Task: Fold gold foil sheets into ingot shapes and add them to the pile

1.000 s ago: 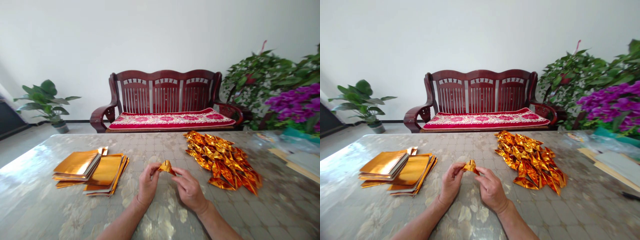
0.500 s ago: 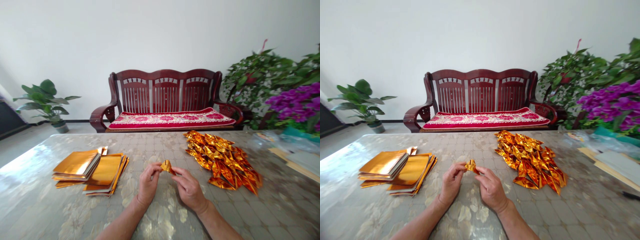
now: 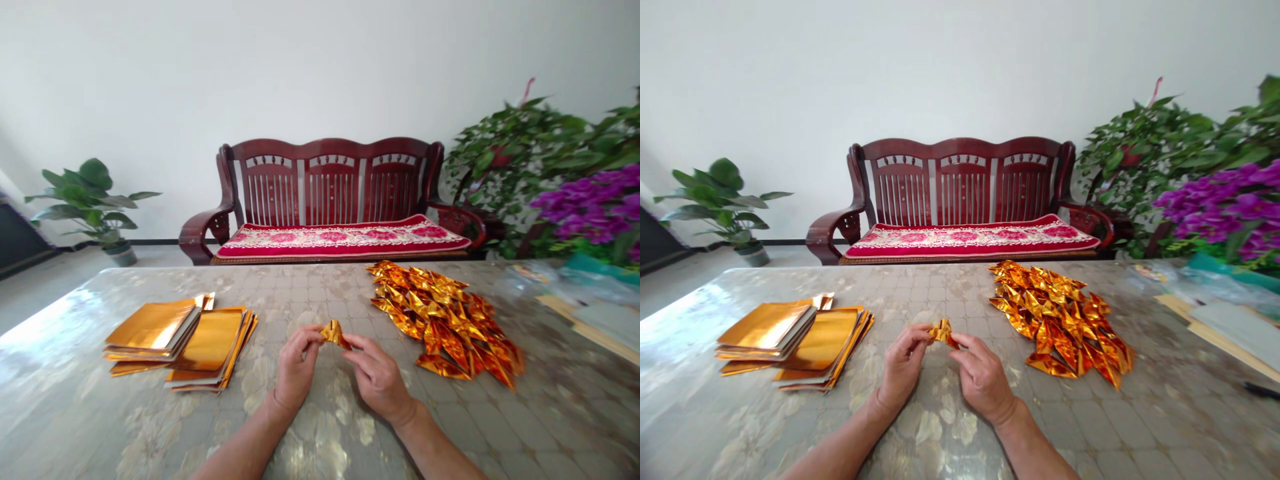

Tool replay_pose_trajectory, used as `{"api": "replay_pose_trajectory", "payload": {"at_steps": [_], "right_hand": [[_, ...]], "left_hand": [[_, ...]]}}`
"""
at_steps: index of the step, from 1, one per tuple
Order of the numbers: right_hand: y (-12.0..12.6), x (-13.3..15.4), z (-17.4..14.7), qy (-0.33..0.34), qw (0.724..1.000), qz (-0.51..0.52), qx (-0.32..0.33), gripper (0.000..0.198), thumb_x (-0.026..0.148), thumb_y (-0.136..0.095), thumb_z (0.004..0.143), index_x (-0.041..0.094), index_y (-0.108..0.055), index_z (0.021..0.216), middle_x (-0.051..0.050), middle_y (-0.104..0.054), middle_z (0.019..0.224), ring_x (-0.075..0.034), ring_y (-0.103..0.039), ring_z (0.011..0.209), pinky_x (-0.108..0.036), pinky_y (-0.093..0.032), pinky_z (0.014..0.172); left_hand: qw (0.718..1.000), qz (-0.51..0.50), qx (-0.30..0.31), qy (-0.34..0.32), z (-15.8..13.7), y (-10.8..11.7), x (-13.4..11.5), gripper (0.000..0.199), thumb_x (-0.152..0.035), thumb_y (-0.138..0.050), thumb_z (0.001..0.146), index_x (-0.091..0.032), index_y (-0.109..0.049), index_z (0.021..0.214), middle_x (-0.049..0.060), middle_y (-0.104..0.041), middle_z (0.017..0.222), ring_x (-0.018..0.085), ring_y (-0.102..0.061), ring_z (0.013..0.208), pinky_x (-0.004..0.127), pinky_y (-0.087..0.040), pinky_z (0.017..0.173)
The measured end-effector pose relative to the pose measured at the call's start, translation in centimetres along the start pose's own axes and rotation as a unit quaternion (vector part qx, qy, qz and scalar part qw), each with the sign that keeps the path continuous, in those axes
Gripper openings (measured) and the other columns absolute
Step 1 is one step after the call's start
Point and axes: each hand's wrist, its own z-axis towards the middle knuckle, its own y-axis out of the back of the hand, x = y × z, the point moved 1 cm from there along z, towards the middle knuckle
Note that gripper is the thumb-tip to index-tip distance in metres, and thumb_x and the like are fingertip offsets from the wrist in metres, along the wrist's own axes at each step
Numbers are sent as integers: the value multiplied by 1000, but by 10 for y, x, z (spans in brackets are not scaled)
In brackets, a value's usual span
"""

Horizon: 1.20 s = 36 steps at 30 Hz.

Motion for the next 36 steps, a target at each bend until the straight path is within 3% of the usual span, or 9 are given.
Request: {"api": "replay_pose_trajectory", "payload": {"at_steps": [8,16,21,27,36], "right_hand": [[-1,-2,2,-13,1000,1,-4,41,1,-43,90,23,-70,113,-8,-70,117,-17,-66,110,-30,-58,94],[-5,-16,-4,-64,997,-12,-31,37,6,-47,91,26,-71,110,-4,-73,109,-16,-71,99,-29,-59,91],[-7,-23,-4,-91,995,-5,-46,28,10,-50,92,25,-72,103,-3,-74,98,-16,-71,90,-28,-60,83],[-5,-19,0,-113,993,9,-29,25,12,-50,92,24,-72,98,-3,-73,92,-17,-70,86,-28,-58,78],[-4,-16,1,-129,991,24,-6,21,15,-52,92,24,-70,96,-4,-70,88,-17,-68,83,-29,-57,75]], "left_hand": [[1000,-11,9,18,2,-1,-3,14,-21,-56,93,-22,-69,96,5,-72,106,18,-68,99,31,-56,88],[992,-49,50,106,-1,-8,5,19,-27,-59,91,-21,-66,108,3,-75,97,17,-72,87,30,-59,81],[994,-9,83,76,1,-5,-2,25,-21,-56,90,-22,-63,114,3,-74,106,18,-71,95,32,-57,87],[991,46,119,31,2,-2,-4,46,-1,-41,84,-24,-61,119,3,-71,110,17,-66,104,33,-53,94],[991,6,132,2,4,-4,-4,24,-16,-49,94,-24,-70,103,4,-72,99,16,-67,95,29,-54,87]]}}
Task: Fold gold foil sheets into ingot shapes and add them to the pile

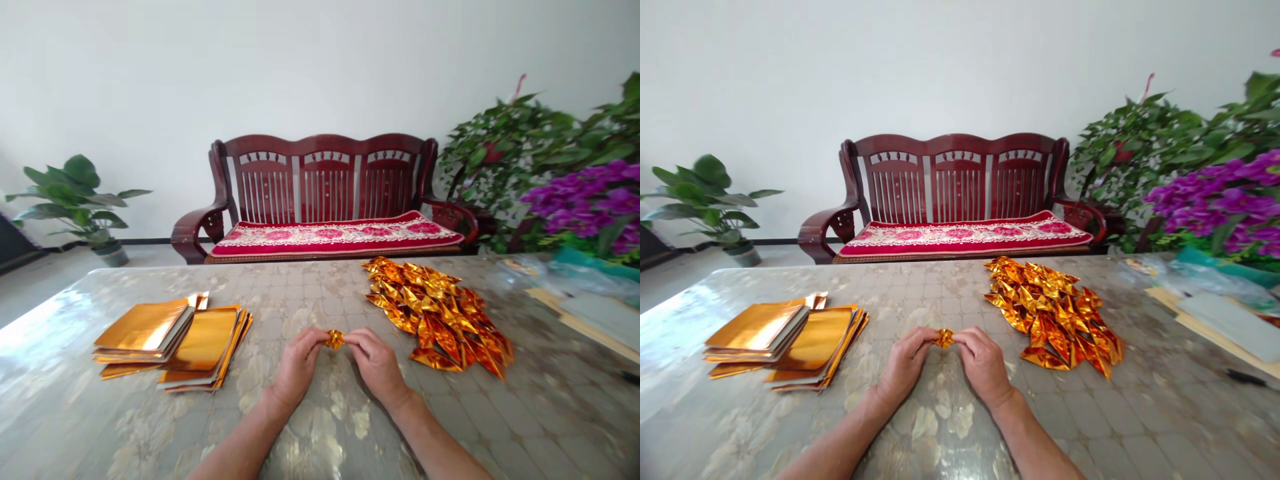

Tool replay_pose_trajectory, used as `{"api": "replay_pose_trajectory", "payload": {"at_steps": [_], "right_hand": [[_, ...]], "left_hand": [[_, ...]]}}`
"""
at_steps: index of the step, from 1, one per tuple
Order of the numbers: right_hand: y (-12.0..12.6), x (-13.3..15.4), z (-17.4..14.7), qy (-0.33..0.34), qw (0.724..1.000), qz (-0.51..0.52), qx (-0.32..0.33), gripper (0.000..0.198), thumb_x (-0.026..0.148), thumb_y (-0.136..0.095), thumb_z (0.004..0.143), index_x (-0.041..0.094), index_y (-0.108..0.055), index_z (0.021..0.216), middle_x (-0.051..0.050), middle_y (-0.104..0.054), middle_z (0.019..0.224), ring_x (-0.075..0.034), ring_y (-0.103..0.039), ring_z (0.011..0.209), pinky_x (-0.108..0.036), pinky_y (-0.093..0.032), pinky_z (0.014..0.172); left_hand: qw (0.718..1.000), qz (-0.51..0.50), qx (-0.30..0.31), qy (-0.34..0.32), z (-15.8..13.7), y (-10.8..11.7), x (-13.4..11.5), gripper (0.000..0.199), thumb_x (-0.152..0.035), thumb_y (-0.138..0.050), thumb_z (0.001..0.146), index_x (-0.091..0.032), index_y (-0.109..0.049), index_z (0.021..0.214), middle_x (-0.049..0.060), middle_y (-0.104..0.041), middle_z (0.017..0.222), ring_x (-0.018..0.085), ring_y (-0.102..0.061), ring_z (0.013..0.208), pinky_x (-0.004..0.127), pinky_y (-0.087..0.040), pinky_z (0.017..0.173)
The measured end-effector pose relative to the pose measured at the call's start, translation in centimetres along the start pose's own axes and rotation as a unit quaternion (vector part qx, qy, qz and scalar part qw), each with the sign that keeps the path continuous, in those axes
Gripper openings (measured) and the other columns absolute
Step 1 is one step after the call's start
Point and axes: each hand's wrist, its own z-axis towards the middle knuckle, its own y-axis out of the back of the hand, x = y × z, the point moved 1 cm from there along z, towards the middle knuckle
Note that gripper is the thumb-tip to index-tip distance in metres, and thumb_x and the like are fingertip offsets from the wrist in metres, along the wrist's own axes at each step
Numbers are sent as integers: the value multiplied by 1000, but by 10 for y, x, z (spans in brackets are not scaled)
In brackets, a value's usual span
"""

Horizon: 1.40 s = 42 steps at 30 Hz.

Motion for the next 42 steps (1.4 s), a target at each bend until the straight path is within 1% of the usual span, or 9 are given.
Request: {"api": "replay_pose_trajectory", "payload": {"at_steps": [5,11,17,21,29,33,37,42], "right_hand": [[2,2,2,5,1000,-2,8,19,15,-55,90,25,-71,95,-3,-69,85,-17,-68,80,-27,-56,73],[1,2,2,-10,998,20,54,21,13,-56,89,25,-72,91,-2,-69,84,-16,-67,79,-26,-55,72],[-2,4,1,-35,996,33,81,18,15,-58,88,26,-73,87,0,-72,78,-16,-69,73,-25,-55,68],[-5,6,0,-41,994,36,92,19,16,-59,88,27,-74,89,1,-74,79,-16,-70,73,-24,-54,67],[-11,7,-3,-71,993,38,91,21,14,-61,85,28,-75,88,3,-77,81,-15,-71,71,-23,-54,66],[-10,10,-4,-65,993,31,89,21,13,-59,84,27,-74,85,3,-77,79,-15,-72,70,-23,-53,64],[-9,14,-4,-51,996,20,72,24,9,-57,82,26,-73,84,2,-76,77,-15,-71,68,-22,-52,63],[-11,17,-5,-38,997,22,57,24,8,-56,84,25,-72,83,2,-75,75,-14,-69,66,-22,-51,65]], "left_hand": [[1000,15,10,24,-1,0,3,22,-15,-53,91,-24,-72,97,2,-73,92,16,-68,87,28,-55,81],[997,22,46,64,-1,-2,4,19,-19,-57,89,-24,-75,89,0,-75,87,17,-69,82,27,-53,78],[994,9,63,90,-1,-4,-2,16,-19,-56,87,-23,-72,84,-2,-74,77,14,-67,71,23,-52,68],[992,0,75,101,-1,-5,-6,16,-20,-53,89,-23,-69,84,-2,-71,73,14,-65,68,21,-50,64],[990,-6,101,100,-5,-4,-8,21,-29,-42,98,-24,-61,93,-2,-67,75,13,-64,69,21,-48,65],[992,-3,99,77,-7,-3,-11,20,-28,-39,99,-26,-59,94,-2,-66,75,13,-64,69,21,-48,65],[995,22,85,54,-11,-3,-14,19,-24,-40,98,-26,-59,96,-2,-65,76,13,-63,69,20,-46,65],[996,23,72,49,-12,-5,-14,20,-24,-40,98,-25,-60,97,-2,-66,78,12,-63,70,19,-47,67]]}}
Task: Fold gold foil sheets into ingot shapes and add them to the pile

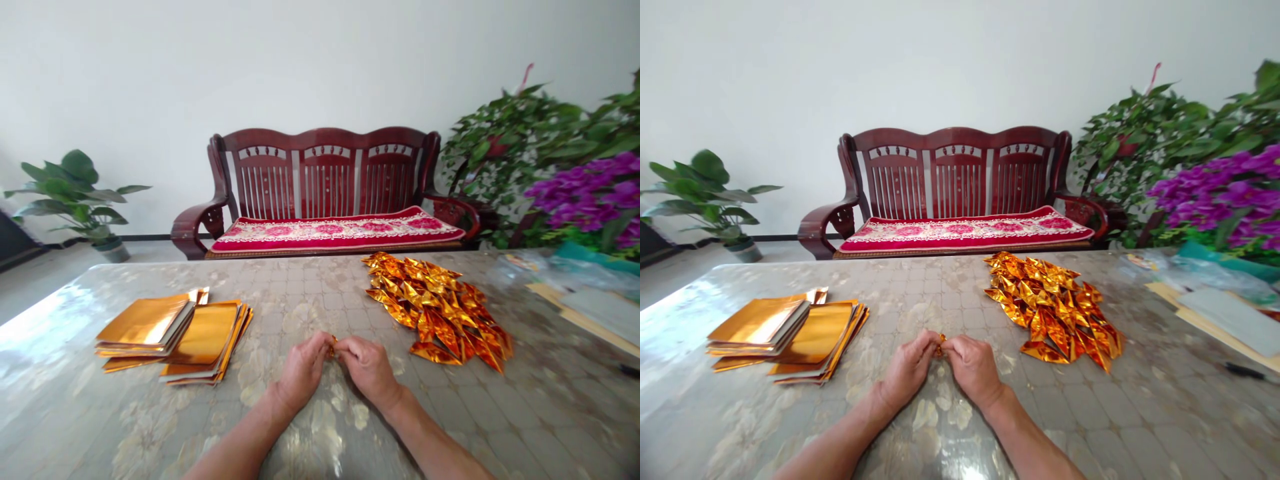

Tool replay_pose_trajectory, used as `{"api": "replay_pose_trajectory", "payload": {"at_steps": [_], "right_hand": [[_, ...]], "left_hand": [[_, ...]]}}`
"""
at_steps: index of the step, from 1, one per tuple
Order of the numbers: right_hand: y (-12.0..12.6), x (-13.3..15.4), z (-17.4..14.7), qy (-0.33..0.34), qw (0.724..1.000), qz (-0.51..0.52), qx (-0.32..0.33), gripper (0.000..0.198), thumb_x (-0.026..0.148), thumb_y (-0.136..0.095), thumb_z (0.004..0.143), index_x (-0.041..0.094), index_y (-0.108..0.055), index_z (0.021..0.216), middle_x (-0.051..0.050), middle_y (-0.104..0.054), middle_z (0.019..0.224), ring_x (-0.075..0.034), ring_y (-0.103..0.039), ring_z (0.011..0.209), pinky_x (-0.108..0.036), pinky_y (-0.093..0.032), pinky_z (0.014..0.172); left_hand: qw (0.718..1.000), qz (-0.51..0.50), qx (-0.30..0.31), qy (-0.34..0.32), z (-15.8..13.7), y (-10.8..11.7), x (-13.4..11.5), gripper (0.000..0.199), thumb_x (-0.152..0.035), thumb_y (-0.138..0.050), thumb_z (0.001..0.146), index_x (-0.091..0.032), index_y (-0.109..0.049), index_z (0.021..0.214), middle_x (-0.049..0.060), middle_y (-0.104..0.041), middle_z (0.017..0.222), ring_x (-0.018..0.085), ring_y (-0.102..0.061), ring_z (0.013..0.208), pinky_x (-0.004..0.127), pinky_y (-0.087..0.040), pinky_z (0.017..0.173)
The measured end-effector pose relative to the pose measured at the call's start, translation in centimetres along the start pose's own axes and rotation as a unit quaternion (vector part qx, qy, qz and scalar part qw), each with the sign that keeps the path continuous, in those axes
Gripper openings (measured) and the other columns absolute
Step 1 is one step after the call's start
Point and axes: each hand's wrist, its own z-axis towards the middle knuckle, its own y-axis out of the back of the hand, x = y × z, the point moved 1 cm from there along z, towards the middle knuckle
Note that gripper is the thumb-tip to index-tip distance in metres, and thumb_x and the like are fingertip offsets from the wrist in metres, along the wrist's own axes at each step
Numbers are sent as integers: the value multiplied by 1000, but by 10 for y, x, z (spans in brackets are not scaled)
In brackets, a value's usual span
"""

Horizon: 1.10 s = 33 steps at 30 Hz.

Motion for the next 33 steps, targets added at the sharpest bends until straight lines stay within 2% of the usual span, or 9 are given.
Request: {"api": "replay_pose_trajectory", "payload": {"at_steps": [4,9,19,24,28,33], "right_hand": [[3,-3,1,-18,1000,0,-17,20,12,-56,88,24,-72,88,0,-74,80,-14,-69,73,-23,-51,70],[11,-13,5,7,999,-5,-33,26,8,-52,88,25,-73,91,-2,-72,91,-16,-68,87,-25,-52,79],[14,-19,5,-10,999,-21,-25,24,8,-55,86,24,-73,85,-2,-68,83,-17,-65,81,-26,-51,73],[13,-18,5,2,999,-23,-27,23,11,-52,90,24,-71,93,-2,-68,88,-17,-65,85,-27,-51,77],[15,-19,4,11,998,-47,-48,17,16,-54,93,23,-69,91,-2,-69,85,-17,-65,83,-28,-50,77],[23,-29,6,12,990,-100,-97,13,18,-54,91,23,-66,89,-1,-70,83,-17,-66,81,-28,-50,76]], "left_hand": [[1000,-12,-16,14,6,0,2,19,-25,-41,99,-23,-60,99,-1,-69,87,12,-65,80,20,-49,75],[999,-2,-36,22,10,5,9,19,-25,-43,98,-23,-62,97,-1,-71,89,12,-66,84,21,-49,77],[998,9,-37,49,10,7,14,18,-25,-42,97,-23,-60,93,-2,-71,84,12,-68,82,21,-50,75],[997,12,-43,57,11,7,13,16,-26,-42,97,-24,-58,95,-2,-72,87,14,-69,85,24,-51,77],[996,24,-41,73,11,5,14,17,-25,-45,94,-25,-54,108,0,-73,100,16,-70,94,28,-53,83],[993,35,-66,96,13,3,20,49,-21,-48,91,-24,-36,138,6,-71,116,18,-71,99,35,-54,90]]}}
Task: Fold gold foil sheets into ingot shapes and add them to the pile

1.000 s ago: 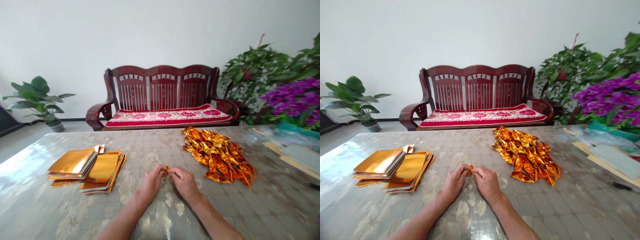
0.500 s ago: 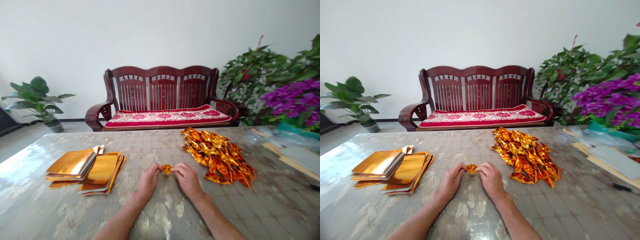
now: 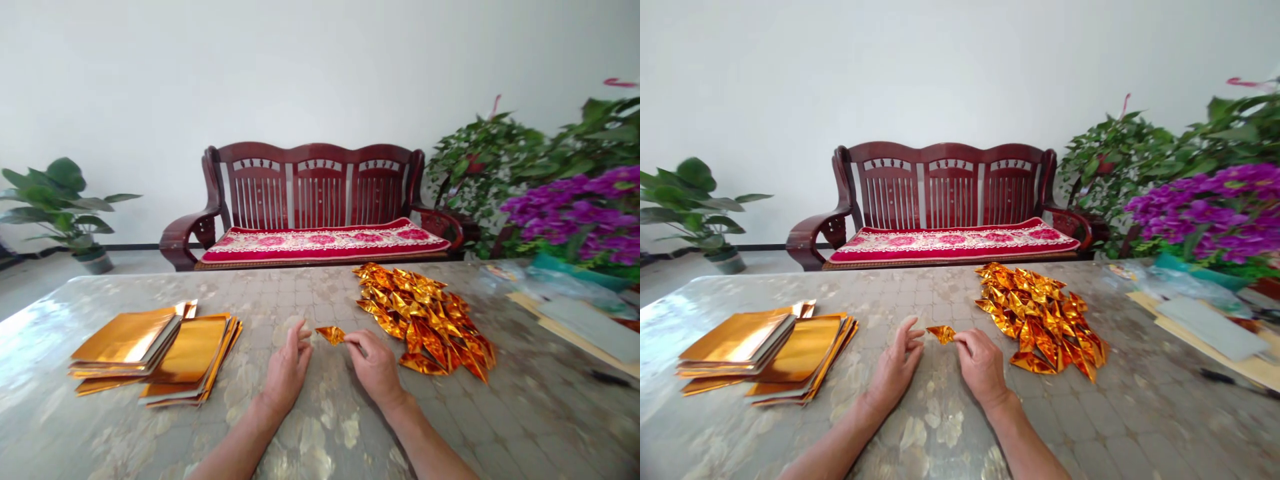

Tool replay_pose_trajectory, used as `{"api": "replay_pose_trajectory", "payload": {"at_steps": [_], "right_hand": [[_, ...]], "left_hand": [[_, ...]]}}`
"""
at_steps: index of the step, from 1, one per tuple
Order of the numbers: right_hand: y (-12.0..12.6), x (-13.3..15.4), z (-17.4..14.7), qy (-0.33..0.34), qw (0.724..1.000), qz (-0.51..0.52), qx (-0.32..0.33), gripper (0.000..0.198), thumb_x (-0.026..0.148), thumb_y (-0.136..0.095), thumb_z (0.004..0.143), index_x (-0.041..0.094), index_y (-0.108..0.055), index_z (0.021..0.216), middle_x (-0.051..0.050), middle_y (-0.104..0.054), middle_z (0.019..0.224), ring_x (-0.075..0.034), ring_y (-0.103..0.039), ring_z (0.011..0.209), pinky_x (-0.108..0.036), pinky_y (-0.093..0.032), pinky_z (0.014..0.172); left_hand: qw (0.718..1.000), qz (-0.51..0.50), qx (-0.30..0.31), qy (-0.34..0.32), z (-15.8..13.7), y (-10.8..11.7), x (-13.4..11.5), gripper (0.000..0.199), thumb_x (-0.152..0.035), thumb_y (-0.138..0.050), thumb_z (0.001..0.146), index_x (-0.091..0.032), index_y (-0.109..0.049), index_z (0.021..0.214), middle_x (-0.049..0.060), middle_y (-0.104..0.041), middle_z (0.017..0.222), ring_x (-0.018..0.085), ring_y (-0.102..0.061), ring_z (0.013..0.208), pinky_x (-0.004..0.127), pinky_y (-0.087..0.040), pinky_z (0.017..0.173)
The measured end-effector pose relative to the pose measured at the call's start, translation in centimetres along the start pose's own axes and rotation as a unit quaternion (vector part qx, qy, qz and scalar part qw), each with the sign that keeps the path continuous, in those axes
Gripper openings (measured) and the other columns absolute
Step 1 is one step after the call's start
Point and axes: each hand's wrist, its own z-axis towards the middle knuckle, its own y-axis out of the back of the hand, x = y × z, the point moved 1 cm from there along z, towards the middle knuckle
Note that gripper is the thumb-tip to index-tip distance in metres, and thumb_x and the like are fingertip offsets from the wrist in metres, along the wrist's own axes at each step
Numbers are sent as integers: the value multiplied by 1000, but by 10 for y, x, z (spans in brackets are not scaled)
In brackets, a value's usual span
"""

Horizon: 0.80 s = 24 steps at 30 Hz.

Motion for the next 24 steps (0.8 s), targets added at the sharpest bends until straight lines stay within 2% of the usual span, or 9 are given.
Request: {"api": "replay_pose_trajectory", "payload": {"at_steps": [3,7,12,16,19,24], "right_hand": [[7,-13,5,-24,997,-45,-64,12,20,-54,90,22,-66,90,-2,-71,84,-17,-67,78,-28,-50,76],[27,-33,14,-83,977,-123,-150,13,29,-55,89,21,-65,87,-3,-72,80,-17,-66,73,-28,-49,71],[61,-55,23,-101,948,-218,-211,19,32,-54,89,21,-66,80,-4,-71,80,-19,-63,76,-28,-44,71],[84,-72,23,-157,914,-284,-243,20,33,-55,87,21,-69,79,-6,-70,78,-21,-59,73,-29,-38,64],[96,-80,21,-191,895,-324,-242,21,33,-56,87,21,-72,82,-7,-69,74,-22,-56,68,-30,-33,60],[114,-88,17,-209,873,-359,-255,22,33,-58,84,21,-76,83,-7,-67,66,-20,-50,60,-30,-29,57]], "left_hand": [[1000,12,-12,-5,1,-1,4,52,-21,-46,91,-22,-33,142,8,-71,114,19,-71,99,38,-54,91],[999,26,-8,-18,1,-3,10,48,-22,-45,91,-24,-38,138,6,-71,114,18,-71,96,37,-55,89],[998,52,4,-24,2,-2,13,38,-24,-43,92,-26,-46,130,5,-71,114,18,-70,100,36,-54,90],[996,80,20,-18,3,-1,10,31,-25,-42,93,-26,-53,122,5,-71,113,20,-69,103,36,-54,88],[995,91,27,-9,2,1,6,29,-24,-43,93,-26,-55,119,4,-72,108,20,-70,100,35,-53,87],[995,99,29,-19,2,3,3,27,-25,-43,94,-27,-60,115,3,-72,104,19,-70,95,31,-54,84]]}}
